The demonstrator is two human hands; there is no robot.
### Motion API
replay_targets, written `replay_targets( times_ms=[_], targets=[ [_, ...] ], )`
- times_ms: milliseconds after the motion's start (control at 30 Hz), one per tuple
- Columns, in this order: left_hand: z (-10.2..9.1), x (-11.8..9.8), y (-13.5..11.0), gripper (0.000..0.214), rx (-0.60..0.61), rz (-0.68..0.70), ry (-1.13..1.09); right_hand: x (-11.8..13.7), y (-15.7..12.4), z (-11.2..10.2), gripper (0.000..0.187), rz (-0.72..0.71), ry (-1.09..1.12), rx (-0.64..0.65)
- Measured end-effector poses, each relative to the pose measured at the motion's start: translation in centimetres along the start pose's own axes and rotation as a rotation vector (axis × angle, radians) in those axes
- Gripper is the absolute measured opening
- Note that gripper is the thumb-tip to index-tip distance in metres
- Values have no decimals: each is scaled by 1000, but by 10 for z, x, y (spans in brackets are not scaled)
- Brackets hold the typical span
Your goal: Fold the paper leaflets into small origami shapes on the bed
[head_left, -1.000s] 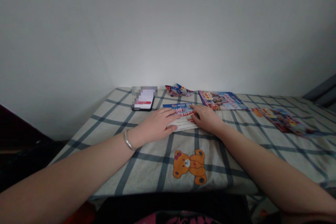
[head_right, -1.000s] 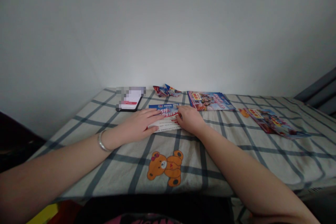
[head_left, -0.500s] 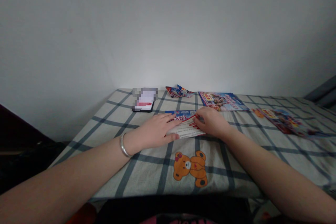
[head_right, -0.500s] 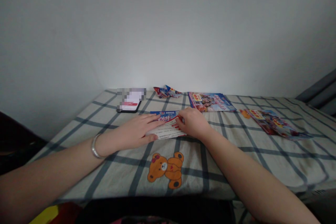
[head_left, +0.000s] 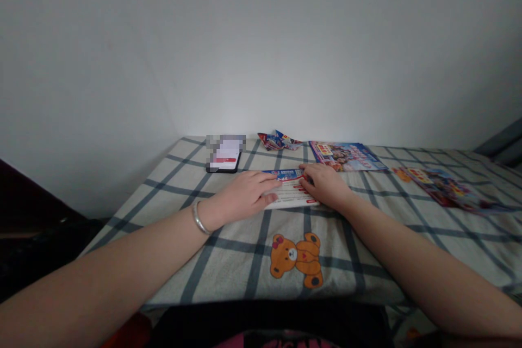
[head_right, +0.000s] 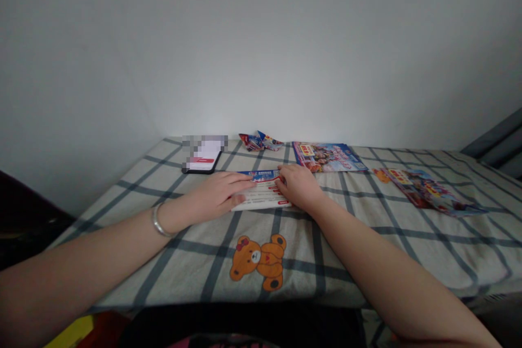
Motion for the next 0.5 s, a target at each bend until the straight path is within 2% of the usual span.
replay_targets(
  times_ms=[267, 500],
  targets=[
    [3, 0, -1, 42, 29, -42, 66, -5, 5, 4, 19, 80, -41, -52],
    [18, 10, -1, 58, 156, -200, 78, -6, 7, 5, 15, 140, -32, -39]
  ],
)
Point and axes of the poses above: each hand's wrist, its own y-axis towards the middle knuckle, its own z-axis out of the palm, x = y × z, the point moved 3 cm from there along y, towards the middle knuckle, and after that the axes turned 3 degrees about y, right-handed, at the moved point
